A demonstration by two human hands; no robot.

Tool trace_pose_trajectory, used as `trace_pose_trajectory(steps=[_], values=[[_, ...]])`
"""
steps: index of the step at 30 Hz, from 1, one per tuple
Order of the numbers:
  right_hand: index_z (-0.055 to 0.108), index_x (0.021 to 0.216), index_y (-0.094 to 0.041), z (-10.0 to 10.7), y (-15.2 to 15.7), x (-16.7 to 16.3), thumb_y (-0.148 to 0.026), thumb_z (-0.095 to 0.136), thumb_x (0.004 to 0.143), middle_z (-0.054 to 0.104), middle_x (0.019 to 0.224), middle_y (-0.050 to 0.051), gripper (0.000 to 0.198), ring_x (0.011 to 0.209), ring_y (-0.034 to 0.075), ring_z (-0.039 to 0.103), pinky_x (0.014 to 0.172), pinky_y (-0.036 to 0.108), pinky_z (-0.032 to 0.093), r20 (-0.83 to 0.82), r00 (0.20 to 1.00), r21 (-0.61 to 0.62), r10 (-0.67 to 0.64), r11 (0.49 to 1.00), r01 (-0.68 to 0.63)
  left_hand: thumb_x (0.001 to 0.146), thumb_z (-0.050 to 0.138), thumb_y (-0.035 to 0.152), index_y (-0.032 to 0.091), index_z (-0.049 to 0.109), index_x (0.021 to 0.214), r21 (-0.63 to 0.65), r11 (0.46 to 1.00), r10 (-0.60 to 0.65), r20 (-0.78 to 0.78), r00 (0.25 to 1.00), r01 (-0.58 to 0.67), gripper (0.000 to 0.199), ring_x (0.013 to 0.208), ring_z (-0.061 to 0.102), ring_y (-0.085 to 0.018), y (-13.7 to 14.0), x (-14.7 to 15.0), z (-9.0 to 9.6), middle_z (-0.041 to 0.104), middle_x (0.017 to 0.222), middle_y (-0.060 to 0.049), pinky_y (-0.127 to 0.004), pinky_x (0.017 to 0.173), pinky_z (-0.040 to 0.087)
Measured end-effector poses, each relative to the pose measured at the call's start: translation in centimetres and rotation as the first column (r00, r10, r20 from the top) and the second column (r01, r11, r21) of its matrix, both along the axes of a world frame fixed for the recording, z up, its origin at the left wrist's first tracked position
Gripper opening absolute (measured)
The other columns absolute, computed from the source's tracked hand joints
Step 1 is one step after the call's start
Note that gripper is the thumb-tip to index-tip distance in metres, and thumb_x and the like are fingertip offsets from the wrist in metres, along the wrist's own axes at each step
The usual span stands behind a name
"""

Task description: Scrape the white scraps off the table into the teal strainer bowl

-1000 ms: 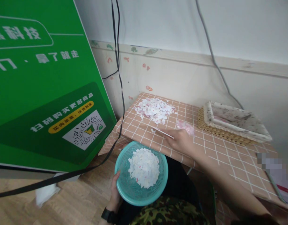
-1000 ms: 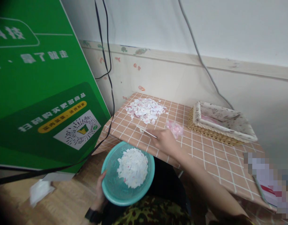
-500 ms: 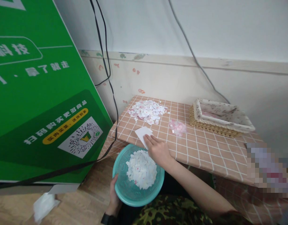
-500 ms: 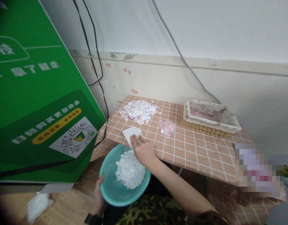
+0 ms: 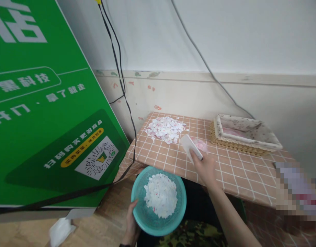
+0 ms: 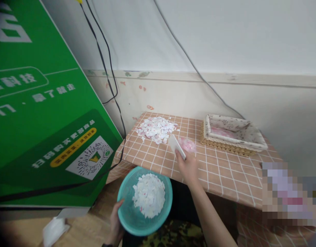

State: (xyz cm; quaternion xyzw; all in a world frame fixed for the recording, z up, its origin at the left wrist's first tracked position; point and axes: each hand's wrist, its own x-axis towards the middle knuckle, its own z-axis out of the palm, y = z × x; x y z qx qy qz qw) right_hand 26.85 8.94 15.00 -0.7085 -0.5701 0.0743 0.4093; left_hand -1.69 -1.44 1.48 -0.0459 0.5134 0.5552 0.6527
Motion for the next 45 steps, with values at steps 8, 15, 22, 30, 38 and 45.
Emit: trace_pose_trajectory(steps=[8,15,22,30,38,45], values=[[0.071,0.086,-0.018,-0.4,5.1,-6.2,-0.037,0.043,0.088,0.068,0.068,0.005,0.033,0.06,0.019,0.06,0.054,0.025,0.036,-0.034,0.945,-0.045,0.324,0.945,-0.325,0.063,0.068,0.029,0.012,0.072,0.082,0.023,0.999,0.042,0.032,0.999,-0.043,0.026,0.081,0.068,-0.031,1.1,-0.1,1.1,0.073,0.075,-0.01,-0.045,0.078,0.05],[0.07,0.074,-0.017,0.2,8.4,-6.6,-0.038,0.049,0.084,0.062,0.056,0.004,0.032,0.055,0.017,0.057,0.052,0.025,0.035,-0.061,0.916,-0.18,0.396,0.898,-0.4,0.062,0.07,0.031,0.012,0.072,0.078,-0.004,0.998,0.059,0.03,0.998,-0.059,0.025,0.081,0.067,-0.029,1.6,-0.7,0.5,0.073,0.076,-0.009,-0.042,0.078,0.05],[0.072,0.078,-0.017,1.7,8.7,-5.4,-0.034,0.05,0.082,0.068,0.066,0.004,0.028,0.058,0.017,0.058,0.053,0.026,0.038,-0.15,0.862,-0.197,0.484,0.84,-0.505,0.063,0.069,0.033,0.011,0.073,0.08,0.015,1.0,0.012,0.048,0.999,-0.013,0.027,0.082,0.066,-0.029,1.7,-0.2,0.9,0.074,0.08,-0.011,-0.041,0.079,0.048],[0.071,0.079,-0.016,3.1,8.1,-4.2,-0.041,0.055,0.079,0.063,0.058,0.003,0.03,0.059,0.018,0.055,0.052,0.026,0.039,-0.19,0.776,-0.157,0.601,0.762,-0.629,0.059,0.069,0.033,0.012,0.072,0.076,-0.013,0.998,0.067,-0.022,0.997,-0.068,0.027,0.082,0.066,-0.031,2.2,-0.2,1.5,0.072,0.072,-0.009,-0.043,0.08,0.047],[0.065,0.066,-0.015,3.5,8.4,-4.4,-0.036,0.054,0.08,0.058,0.057,0.0,0.027,0.053,0.012,0.049,0.05,0.024,0.034,-0.178,0.778,-0.215,0.603,0.748,-0.628,0.062,0.07,0.034,0.012,0.072,0.078,0.008,0.997,0.074,-0.005,0.997,-0.074,0.027,0.077,0.067,-0.028,1.9,-0.4,0.3,0.073,0.073,-0.008,-0.041,0.079,0.048],[0.065,0.069,-0.015,4.3,10.4,-5.0,-0.033,0.052,0.081,0.059,0.059,0.001,0.026,0.055,0.013,0.05,0.053,0.024,0.035,-0.11,0.744,-0.18,0.659,0.723,-0.667,0.066,0.068,0.034,0.011,0.072,0.084,0.057,0.998,0.021,0.019,1.0,-0.022,0.029,0.082,0.067,-0.029,1.8,-0.8,-0.3,0.073,0.076,-0.009,-0.042,0.08,0.048]])
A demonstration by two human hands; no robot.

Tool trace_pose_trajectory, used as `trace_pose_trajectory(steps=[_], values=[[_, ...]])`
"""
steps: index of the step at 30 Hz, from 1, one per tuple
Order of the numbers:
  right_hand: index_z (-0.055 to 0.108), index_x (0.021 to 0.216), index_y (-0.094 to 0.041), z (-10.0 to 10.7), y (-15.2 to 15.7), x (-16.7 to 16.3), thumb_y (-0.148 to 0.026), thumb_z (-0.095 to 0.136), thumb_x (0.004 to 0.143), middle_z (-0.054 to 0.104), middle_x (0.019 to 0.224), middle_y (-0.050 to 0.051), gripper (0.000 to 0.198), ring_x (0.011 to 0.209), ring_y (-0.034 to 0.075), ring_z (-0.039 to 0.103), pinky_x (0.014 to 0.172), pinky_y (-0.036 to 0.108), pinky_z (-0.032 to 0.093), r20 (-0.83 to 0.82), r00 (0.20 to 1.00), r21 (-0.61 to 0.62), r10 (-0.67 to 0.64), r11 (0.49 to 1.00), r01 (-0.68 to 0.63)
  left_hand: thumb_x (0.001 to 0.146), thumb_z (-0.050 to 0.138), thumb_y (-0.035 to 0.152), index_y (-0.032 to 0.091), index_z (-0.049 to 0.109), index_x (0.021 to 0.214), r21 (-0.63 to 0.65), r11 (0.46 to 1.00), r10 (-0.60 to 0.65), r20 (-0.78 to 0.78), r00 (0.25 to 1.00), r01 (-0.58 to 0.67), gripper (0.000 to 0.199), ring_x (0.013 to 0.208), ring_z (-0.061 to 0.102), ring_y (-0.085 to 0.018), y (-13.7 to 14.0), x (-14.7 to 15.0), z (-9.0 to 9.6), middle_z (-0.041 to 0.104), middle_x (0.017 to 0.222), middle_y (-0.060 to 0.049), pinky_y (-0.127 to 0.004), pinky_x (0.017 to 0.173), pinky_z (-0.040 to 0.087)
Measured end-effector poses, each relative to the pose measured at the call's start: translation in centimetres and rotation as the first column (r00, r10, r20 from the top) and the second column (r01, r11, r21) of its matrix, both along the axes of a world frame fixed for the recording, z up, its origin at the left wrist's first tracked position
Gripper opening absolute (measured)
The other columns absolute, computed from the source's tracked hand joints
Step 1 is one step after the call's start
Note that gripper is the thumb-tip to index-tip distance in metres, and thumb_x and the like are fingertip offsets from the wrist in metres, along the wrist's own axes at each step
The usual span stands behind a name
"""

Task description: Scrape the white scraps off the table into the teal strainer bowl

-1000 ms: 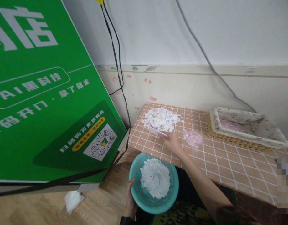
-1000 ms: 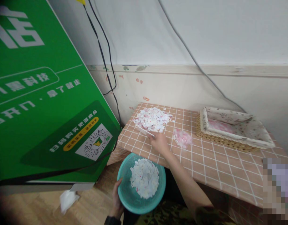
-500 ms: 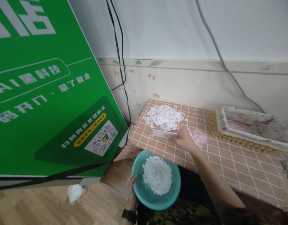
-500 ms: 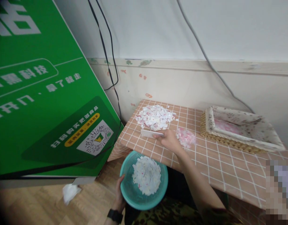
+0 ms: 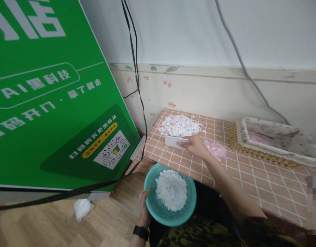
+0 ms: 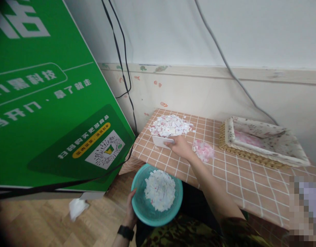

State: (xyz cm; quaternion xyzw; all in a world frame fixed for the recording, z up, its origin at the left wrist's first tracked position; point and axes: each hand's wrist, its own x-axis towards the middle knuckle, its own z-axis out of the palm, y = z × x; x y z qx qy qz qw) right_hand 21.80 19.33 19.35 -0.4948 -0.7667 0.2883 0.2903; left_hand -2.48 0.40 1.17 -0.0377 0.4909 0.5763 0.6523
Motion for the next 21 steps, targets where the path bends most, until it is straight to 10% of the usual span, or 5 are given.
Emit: trace_pose_trajectory(steps=[21], values=[[0.067,0.07,-0.015,1.7,1.5,-0.4,-0.029,0.055,0.078,0.061,0.059,0.001,0.02,0.054,0.012,0.05,0.052,0.023,0.033,0.136,0.987,-0.001,0.087,0.996,-0.088,0.062,0.069,0.035,0.011,0.072,0.088,-0.028,0.999,0.024,-0.029,0.999,-0.024,0.035,0.086,0.066,-0.032,-0.2,0.1,0.2,0.074,0.083,-0.011,-0.044,0.081,0.048]])
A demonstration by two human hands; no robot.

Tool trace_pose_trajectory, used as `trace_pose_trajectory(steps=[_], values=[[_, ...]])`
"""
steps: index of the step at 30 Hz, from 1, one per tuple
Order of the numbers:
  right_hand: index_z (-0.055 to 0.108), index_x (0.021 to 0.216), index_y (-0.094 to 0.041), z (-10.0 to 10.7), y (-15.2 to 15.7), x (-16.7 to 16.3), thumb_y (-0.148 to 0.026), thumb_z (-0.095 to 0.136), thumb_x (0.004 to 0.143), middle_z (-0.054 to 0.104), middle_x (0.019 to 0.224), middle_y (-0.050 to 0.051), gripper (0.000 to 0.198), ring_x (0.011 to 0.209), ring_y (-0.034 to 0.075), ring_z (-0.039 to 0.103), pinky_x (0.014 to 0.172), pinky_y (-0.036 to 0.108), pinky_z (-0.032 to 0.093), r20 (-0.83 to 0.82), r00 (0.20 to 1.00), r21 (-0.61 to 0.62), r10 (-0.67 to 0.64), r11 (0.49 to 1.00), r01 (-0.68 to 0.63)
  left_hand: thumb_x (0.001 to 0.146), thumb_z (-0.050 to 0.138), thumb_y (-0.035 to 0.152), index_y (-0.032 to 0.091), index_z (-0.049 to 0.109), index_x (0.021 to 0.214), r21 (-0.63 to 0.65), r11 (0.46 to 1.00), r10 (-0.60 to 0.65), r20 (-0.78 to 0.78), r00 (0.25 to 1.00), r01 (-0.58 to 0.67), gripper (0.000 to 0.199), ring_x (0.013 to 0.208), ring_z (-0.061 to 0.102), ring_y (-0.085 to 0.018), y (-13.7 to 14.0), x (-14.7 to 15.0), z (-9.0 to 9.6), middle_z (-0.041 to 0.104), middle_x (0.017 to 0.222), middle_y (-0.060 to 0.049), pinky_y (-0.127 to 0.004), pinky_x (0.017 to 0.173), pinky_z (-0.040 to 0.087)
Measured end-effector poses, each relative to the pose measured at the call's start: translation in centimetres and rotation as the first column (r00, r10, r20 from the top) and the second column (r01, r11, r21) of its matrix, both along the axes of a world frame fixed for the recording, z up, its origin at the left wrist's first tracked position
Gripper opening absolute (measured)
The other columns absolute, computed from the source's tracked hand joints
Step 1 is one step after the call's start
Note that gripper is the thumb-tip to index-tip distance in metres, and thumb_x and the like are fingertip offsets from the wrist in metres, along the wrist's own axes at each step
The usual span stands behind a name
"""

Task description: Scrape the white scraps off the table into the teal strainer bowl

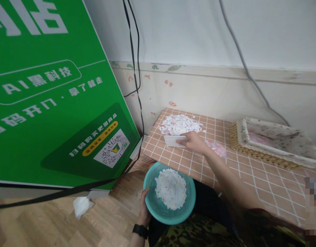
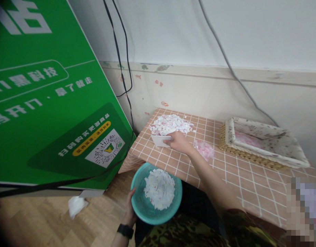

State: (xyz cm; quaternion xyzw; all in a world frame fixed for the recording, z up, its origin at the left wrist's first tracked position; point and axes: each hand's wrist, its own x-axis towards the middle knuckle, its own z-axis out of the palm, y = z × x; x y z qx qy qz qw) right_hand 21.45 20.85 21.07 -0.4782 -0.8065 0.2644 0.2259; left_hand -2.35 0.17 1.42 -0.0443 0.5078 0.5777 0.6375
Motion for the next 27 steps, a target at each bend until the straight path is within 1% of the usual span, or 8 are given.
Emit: trace_pose_trajectory(steps=[3,8,9,12,18,20,24,27], values=[[0.065,0.065,-0.015,0.1,0.0,0.1,-0.029,0.056,0.078,0.059,0.055,0.001,0.021,0.051,0.012,0.048,0.051,0.024,0.032,0.029,0.999,0.029,-0.046,0.999,0.045,0.062,0.069,0.034,0.012,0.072,0.085,0.004,1.0,0.011,-0.007,1.0,-0.011,0.032,0.085,0.066,-0.031,-0.1,-0.1,-0.1,0.074,0.082,-0.01,-0.044,0.08,0.048],[0.07,0.079,-0.017,-0.3,-0.4,-0.6,-0.031,0.054,0.08,0.065,0.065,0.001,0.021,0.059,0.013,0.054,0.056,0.024,0.036,-0.03,0.997,-0.014,0.071,0.997,-0.072,0.064,0.069,0.036,0.011,0.071,0.087,0.032,0.999,-0.005,0.03,1.0,0.004,0.034,0.083,0.066,-0.03,-0.1,-0.3,-0.9,0.073,0.08,-0.01,-0.043,0.08,0.047],[0.07,0.079,-0.016,-0.4,-0.4,-0.7,-0.032,0.054,0.08,0.064,0.065,0.001,0.022,0.059,0.014,0.054,0.056,0.024,0.036,-0.021,0.998,-0.011,0.065,0.998,-0.066,0.064,0.069,0.036,0.011,0.071,0.086,0.038,0.999,-0.007,0.033,0.999,0.005,0.034,0.082,0.066,-0.03,-0.2,-0.3,-1.0,0.073,0.08,-0.009,-0.043,0.08,0.047],[0.067,0.072,-0.015,-0.6,-0.1,-0.2,-0.032,0.053,0.08,0.061,0.059,0.002,0.023,0.055,0.013,0.051,0.053,0.024,0.034,0.024,1.0,0.016,-0.007,1.0,0.007,0.065,0.069,0.037,0.011,0.072,0.085,0.043,0.999,-0.01,0.033,0.999,0.009,0.033,0.082,0.066,-0.029,-0.3,-0.3,-1.0,0.073,0.079,-0.009,-0.043,0.081,0.047],[0.061,0.063,-0.015,-0.9,0.5,2.0,-0.033,0.054,0.078,0.059,0.057,0.002,0.025,0.052,0.013,0.049,0.051,0.024,0.032,0.077,0.994,0.051,-0.082,0.996,0.078,0.062,0.069,0.038,0.011,0.072,0.087,0.021,1.0,-0.011,0.019,1.0,0.011,0.036,0.083,0.066,-0.031,-0.2,-0.3,-0.7,0.073,0.081,-0.01,-0.045,0.08,0.047],[0.061,0.065,-0.014,-1.0,0.4,2.3,-0.033,0.054,0.078,0.06,0.059,0.003,0.024,0.054,0.013,0.05,0.051,0.024,0.033,0.045,0.994,0.051,-0.095,0.994,0.093,0.061,0.07,0.038,0.012,0.072,0.086,0.004,1.0,-0.005,0.015,1.0,0.005,0.036,0.082,0.066,-0.031,-0.1,-0.2,-0.7,0.073,0.081,-0.01,-0.046,0.08,0.047],[0.062,0.069,-0.016,-1.1,-0.3,2.1,-0.031,0.052,0.08,0.064,0.069,0.002,0.021,0.061,0.014,0.054,0.058,0.025,0.037,-0.056,0.998,0.056,-0.039,0.998,0.042,0.06,0.07,0.037,0.012,0.072,0.086,0.0,1.0,0.0,0.01,1.0,0.0,0.037,0.081,0.066,-0.031,0.0,-0.1,-0.6,0.073,0.083,-0.011,-0.045,0.08,0.047],[0.059,0.064,-0.016,-0.8,-0.7,2.2,-0.031,0.054,0.079,0.059,0.06,0.0,0.022,0.055,0.012,0.05,0.054,0.024,0.035,-0.038,0.999,0.024,-0.021,0.999,0.022,0.062,0.069,0.037,0.012,0.071,0.085,0.026,1.0,-0.013,0.021,1.0,0.012,0.034,0.078,0.066,-0.029,0.0,-0.1,-0.4,0.073,0.08,-0.01,-0.044,0.08,0.047]])
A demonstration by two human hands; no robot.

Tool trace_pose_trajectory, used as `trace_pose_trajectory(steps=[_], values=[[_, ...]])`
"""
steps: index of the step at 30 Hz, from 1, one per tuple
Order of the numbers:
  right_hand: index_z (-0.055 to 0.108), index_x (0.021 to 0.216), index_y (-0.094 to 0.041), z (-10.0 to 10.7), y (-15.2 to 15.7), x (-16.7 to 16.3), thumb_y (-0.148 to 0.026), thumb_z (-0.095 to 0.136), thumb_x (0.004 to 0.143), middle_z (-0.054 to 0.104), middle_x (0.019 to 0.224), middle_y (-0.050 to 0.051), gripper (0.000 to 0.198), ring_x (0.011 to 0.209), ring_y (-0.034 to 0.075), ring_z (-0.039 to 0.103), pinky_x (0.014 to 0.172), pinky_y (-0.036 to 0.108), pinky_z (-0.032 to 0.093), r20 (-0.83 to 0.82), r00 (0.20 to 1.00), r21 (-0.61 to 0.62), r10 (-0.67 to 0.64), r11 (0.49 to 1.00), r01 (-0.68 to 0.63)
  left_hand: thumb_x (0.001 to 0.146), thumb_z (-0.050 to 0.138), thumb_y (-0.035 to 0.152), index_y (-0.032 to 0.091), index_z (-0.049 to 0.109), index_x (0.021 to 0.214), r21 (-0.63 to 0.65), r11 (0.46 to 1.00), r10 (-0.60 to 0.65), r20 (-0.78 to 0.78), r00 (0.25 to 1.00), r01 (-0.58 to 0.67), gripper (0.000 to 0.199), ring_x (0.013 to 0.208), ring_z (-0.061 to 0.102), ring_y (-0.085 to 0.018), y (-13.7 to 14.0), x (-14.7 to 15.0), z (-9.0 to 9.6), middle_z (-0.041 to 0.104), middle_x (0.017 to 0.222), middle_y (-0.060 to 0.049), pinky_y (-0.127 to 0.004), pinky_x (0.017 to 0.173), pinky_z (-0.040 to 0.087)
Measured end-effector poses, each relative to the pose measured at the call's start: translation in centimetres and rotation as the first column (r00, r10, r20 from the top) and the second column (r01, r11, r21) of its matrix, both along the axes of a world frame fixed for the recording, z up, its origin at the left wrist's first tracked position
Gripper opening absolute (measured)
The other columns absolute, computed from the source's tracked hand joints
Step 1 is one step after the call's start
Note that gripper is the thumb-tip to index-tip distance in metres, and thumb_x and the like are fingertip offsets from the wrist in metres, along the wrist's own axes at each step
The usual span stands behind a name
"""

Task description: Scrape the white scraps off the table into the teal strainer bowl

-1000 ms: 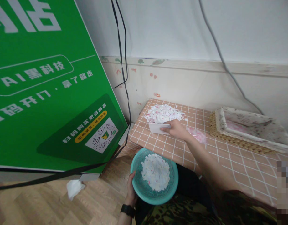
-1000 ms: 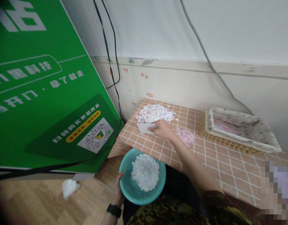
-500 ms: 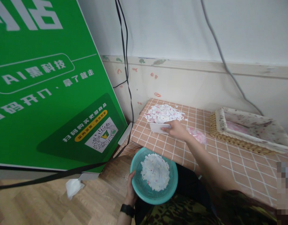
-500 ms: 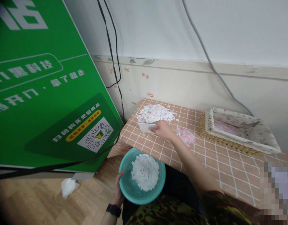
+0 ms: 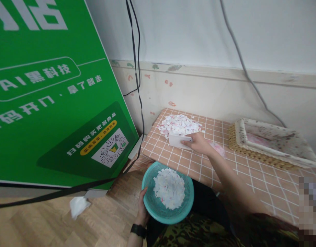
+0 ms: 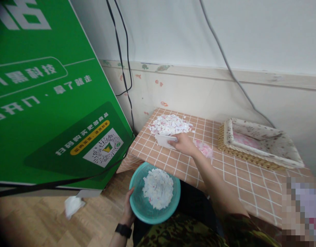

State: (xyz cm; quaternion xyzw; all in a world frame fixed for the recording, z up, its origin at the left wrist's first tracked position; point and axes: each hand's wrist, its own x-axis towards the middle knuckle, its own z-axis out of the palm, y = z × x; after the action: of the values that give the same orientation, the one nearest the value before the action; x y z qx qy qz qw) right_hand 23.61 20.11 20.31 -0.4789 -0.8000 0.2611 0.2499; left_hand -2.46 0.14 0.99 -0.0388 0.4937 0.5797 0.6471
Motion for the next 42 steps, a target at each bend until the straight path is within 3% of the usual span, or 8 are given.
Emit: trace_pose_trajectory(steps=[3,9,15,19,22,29,35,42], values=[[0.059,0.062,-0.016,0.3,-0.1,0.4,-0.032,0.055,0.079,0.056,0.056,-0.001,0.024,0.051,0.011,0.047,0.051,0.024,0.033,0.013,1.0,-0.032,-0.028,0.999,0.028,0.064,0.068,0.035,0.012,0.071,0.081,0.008,1.0,0.005,-0.014,1.0,-0.004,0.029,0.074,0.066,-0.027,-0.1,0.0,0.0,0.072,0.076,-0.008,-0.042,0.08,0.047],[0.059,0.064,-0.016,-0.9,0.9,0.1,-0.034,0.05,0.083,0.059,0.063,0.001,0.028,0.059,0.013,0.05,0.057,0.025,0.037,-0.045,0.999,0.053,-0.022,0.998,0.024,0.064,0.068,0.035,0.012,0.071,0.083,0.033,0.999,0.027,-0.022,0.999,-0.027,0.03,0.076,0.066,-0.027,0.0,0.0,0.1,0.073,0.078,-0.007,-0.042,0.08,0.047],[0.066,0.07,-0.015,-1.5,0.1,1.1,-0.036,0.055,0.08,0.062,0.064,0.001,0.025,0.058,0.013,0.052,0.055,0.025,0.039,-0.072,0.997,-0.04,0.012,0.999,-0.015,0.061,0.07,0.033,0.012,0.072,0.081,-0.006,0.998,0.057,-0.044,0.997,-0.057,0.029,0.079,0.066,-0.028,0.1,0.2,0.4,0.073,0.078,-0.008,-0.041,0.081,0.046],[0.071,0.083,-0.016,-1.8,-0.9,1.9,-0.039,0.058,0.079,0.067,0.073,0.003,0.027,0.062,0.014,0.055,0.056,0.025,0.042,-0.146,0.989,-0.086,-0.033,0.996,0.021,0.063,0.069,0.038,0.011,0.072,0.088,-0.008,1.0,0.004,-0.004,1.0,-0.004,0.037,0.08,0.066,-0.028,0.0,0.0,0.0,0.073,0.081,-0.009,-0.043,0.081,0.047],[0.07,0.078,-0.015,-2.5,-1.1,1.8,-0.041,0.055,0.08,0.066,0.069,0.002,0.03,0.06,0.014,0.054,0.055,0.025,0.042,-0.163,0.982,-0.076,-0.092,0.994,0.08,0.064,0.068,0.039,0.011,0.072,0.089,0.003,1.0,-0.017,0.01,1.0,0.017,0.038,0.08,0.066,-0.028,0.0,-0.1,-0.4,0.073,0.083,-0.01,-0.044,0.081,0.046],[0.07,0.076,-0.014,-3.4,-1.5,1.5,-0.045,0.056,0.079,0.063,0.065,0.001,0.034,0.058,0.013,0.052,0.053,0.024,0.04,-0.217,0.975,-0.158,-0.056,0.987,0.021,0.06,0.069,0.04,0.012,0.072,0.088,-0.001,1.0,0.022,-0.062,0.998,-0.023,0.039,0.083,0.065,-0.03,-0.1,0.1,0.1,0.073,0.083,-0.01,-0.045,0.083,0.045],[0.069,0.07,-0.014,-3.8,-1.3,-0.4,-0.048,0.055,0.079,0.061,0.058,0.001,0.037,0.057,0.014,0.052,0.05,0.024,0.04,-0.229,0.971,-0.118,-0.063,0.992,0.037,0.058,0.069,0.041,0.012,0.071,0.089,0.008,1.0,0.019,-0.073,0.997,-0.019,0.042,0.083,0.065,-0.03,0.1,0.2,0.5,0.072,0.081,-0.01,-0.046,0.083,0.045],[0.072,0.081,-0.015,-3.7,-1.7,0.1,-0.041,0.057,0.079,0.063,0.058,0.0,0.03,0.054,0.013,0.053,0.049,0.023,0.042,-0.171,0.985,-0.106,-0.009,0.994,-0.009,0.06,0.068,0.04,0.012,0.071,0.089,-0.019,1.0,0.022,-0.064,0.998,-0.024,0.04,0.082,0.065,-0.03,-0.1,0.2,0.5,0.072,0.08,-0.009,-0.046,0.082,0.045]])
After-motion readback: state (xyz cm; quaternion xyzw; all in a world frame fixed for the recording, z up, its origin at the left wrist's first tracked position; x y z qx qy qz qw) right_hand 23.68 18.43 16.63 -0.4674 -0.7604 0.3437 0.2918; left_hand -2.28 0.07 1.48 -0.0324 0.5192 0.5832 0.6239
